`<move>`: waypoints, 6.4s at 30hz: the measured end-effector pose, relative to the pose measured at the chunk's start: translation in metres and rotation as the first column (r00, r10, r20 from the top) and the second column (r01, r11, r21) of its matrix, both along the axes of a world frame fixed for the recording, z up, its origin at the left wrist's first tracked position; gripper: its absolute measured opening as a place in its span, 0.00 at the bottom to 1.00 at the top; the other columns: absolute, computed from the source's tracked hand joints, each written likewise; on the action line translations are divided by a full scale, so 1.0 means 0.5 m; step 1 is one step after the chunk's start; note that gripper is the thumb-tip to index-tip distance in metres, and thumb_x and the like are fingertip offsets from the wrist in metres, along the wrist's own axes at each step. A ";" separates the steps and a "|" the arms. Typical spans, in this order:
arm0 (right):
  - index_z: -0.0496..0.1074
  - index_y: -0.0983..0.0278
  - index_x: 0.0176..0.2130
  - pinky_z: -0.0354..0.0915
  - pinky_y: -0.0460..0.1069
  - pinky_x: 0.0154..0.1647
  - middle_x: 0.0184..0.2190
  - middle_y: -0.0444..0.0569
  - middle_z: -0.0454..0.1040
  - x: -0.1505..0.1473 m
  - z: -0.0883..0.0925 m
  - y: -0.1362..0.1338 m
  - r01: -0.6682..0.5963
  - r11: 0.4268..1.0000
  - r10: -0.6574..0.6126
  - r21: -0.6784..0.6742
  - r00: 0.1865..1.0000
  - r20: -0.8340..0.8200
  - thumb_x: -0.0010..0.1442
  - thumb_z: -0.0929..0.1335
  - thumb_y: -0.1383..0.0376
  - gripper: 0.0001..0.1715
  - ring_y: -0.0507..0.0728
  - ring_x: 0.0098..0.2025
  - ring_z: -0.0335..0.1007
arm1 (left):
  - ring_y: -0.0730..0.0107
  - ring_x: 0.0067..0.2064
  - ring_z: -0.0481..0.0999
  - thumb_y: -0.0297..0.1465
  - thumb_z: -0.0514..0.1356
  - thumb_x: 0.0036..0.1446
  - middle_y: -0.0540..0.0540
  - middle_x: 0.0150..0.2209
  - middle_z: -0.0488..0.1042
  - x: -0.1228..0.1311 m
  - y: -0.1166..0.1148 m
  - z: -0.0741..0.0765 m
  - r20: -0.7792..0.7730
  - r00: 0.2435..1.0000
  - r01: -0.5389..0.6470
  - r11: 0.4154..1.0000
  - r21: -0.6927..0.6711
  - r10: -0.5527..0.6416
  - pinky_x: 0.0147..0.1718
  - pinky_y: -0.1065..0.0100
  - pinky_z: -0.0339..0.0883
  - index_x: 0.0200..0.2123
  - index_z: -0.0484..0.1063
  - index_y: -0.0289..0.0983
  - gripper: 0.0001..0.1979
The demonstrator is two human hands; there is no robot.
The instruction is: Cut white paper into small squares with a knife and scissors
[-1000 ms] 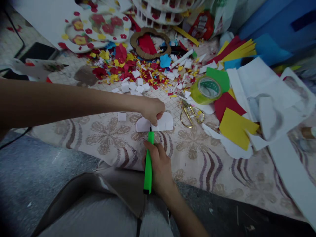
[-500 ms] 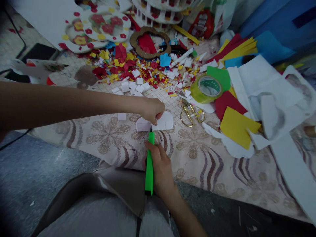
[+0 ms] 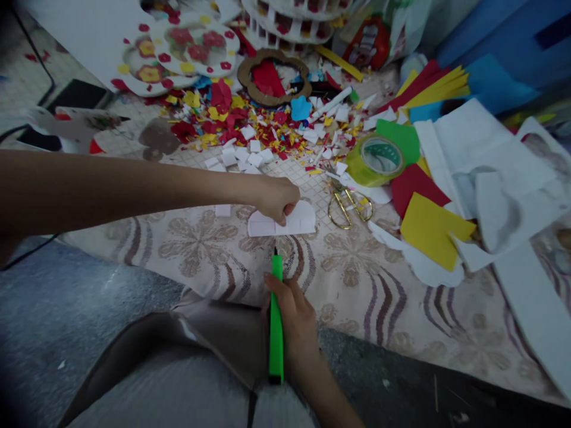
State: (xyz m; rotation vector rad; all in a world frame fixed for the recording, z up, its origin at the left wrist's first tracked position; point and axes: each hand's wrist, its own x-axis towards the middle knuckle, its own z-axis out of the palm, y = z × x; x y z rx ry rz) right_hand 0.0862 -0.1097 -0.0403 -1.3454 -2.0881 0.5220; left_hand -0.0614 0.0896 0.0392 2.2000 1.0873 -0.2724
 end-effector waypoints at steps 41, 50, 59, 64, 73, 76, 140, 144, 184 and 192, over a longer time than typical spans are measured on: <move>0.67 0.59 0.46 0.68 0.47 0.25 0.29 0.45 0.72 0.026 -0.020 -0.011 0.096 0.995 -0.100 -0.029 0.931 -0.352 0.58 0.66 0.70 0.15 0.53 0.27 0.71 | 0.70 0.33 0.73 0.31 0.65 0.47 0.49 0.32 0.77 -0.067 -0.001 -0.034 -0.044 0.998 0.048 0.999 -0.009 -0.048 0.33 0.70 0.57 0.37 0.73 0.35 0.12; 0.68 0.58 0.46 0.68 0.46 0.25 0.29 0.44 0.72 0.024 -0.015 -0.009 0.085 0.996 -0.093 -0.038 0.923 -0.373 0.57 0.66 0.72 0.17 0.53 0.27 0.71 | 0.71 0.33 0.73 0.31 0.65 0.46 0.50 0.30 0.77 -0.067 0.002 -0.038 -0.046 0.998 0.043 0.999 -0.008 -0.043 0.33 0.71 0.58 0.36 0.74 0.35 0.11; 0.68 0.59 0.45 0.68 0.47 0.25 0.29 0.43 0.73 0.027 -0.020 -0.010 0.088 0.996 -0.090 -0.023 0.936 -0.339 0.57 0.67 0.70 0.15 0.52 0.26 0.71 | 0.69 0.36 0.73 0.29 0.64 0.47 0.50 0.30 0.77 -0.064 -0.004 -0.025 -0.062 0.997 0.036 0.999 -0.021 -0.038 0.36 0.70 0.59 0.36 0.74 0.36 0.10; 0.68 0.59 0.44 0.68 0.46 0.23 0.27 0.44 0.73 0.024 -0.010 -0.005 0.094 0.996 -0.090 -0.003 0.947 -0.308 0.57 0.66 0.70 0.14 0.53 0.25 0.72 | 0.67 0.38 0.73 0.29 0.63 0.47 0.49 0.32 0.77 -0.065 -0.005 -0.026 -0.059 0.998 0.024 0.999 -0.035 -0.026 0.38 0.69 0.59 0.37 0.74 0.36 0.11; 0.68 0.55 0.46 0.66 0.46 0.23 0.29 0.42 0.72 0.007 -0.010 0.005 0.057 0.997 -0.050 0.050 0.988 -0.144 0.57 0.65 0.70 0.17 0.53 0.26 0.72 | 0.67 0.37 0.74 0.30 0.63 0.47 0.48 0.33 0.78 -0.068 -0.004 -0.033 -0.050 0.998 0.043 0.999 -0.016 -0.043 0.37 0.69 0.60 0.39 0.74 0.35 0.13; 0.67 0.54 0.50 0.68 0.46 0.28 0.34 0.43 0.73 -0.008 -0.006 0.020 -0.028 0.999 0.031 0.031 0.994 -0.103 0.57 0.65 0.71 0.22 0.53 0.31 0.74 | 0.68 0.37 0.74 0.31 0.63 0.47 0.48 0.33 0.78 -0.067 -0.002 -0.034 -0.058 0.997 0.054 0.998 -0.012 -0.055 0.36 0.70 0.60 0.39 0.74 0.36 0.13; 0.69 0.55 0.49 0.68 0.47 0.25 0.29 0.43 0.73 -0.008 -0.003 -0.030 0.011 1.000 -0.011 -0.023 1.000 -0.002 0.59 0.63 0.70 0.19 0.55 0.28 0.74 | 0.64 0.42 0.73 0.29 0.62 0.50 0.44 0.39 0.78 -0.056 -0.022 -0.015 -0.124 0.989 0.087 0.995 0.046 -0.080 0.39 0.69 0.61 0.42 0.75 0.33 0.14; 0.71 0.56 0.43 0.69 0.47 0.25 0.30 0.43 0.75 0.006 -0.020 -0.031 0.071 0.995 -0.064 0.067 0.993 -0.097 0.57 0.66 0.69 0.14 0.55 0.27 0.74 | 0.65 0.41 0.73 0.30 0.63 0.49 0.46 0.37 0.78 -0.061 -0.016 -0.023 -0.095 0.993 0.070 0.997 0.042 -0.066 0.35 0.70 0.60 0.40 0.75 0.34 0.14; 0.69 0.58 0.45 0.71 0.50 0.30 0.32 0.47 0.75 0.008 0.001 0.038 0.060 0.994 -0.043 0.088 0.981 -0.190 0.59 0.67 0.65 0.12 0.56 0.30 0.75 | 0.70 0.37 0.72 0.27 0.63 0.47 0.48 0.34 0.76 -0.135 -0.069 -0.044 0.094 0.986 -0.145 0.988 0.043 0.141 0.34 0.72 0.59 0.37 0.70 0.35 0.12; 0.69 0.58 0.46 0.71 0.48 0.31 0.32 0.46 0.75 0.011 0.000 0.037 0.022 0.996 -0.004 0.091 0.982 -0.190 0.59 0.67 0.68 0.14 0.55 0.31 0.75 | 0.70 0.36 0.73 0.26 0.64 0.47 0.47 0.34 0.76 -0.126 -0.069 -0.030 0.043 0.981 -0.189 0.982 0.011 0.189 0.34 0.72 0.59 0.39 0.71 0.32 0.13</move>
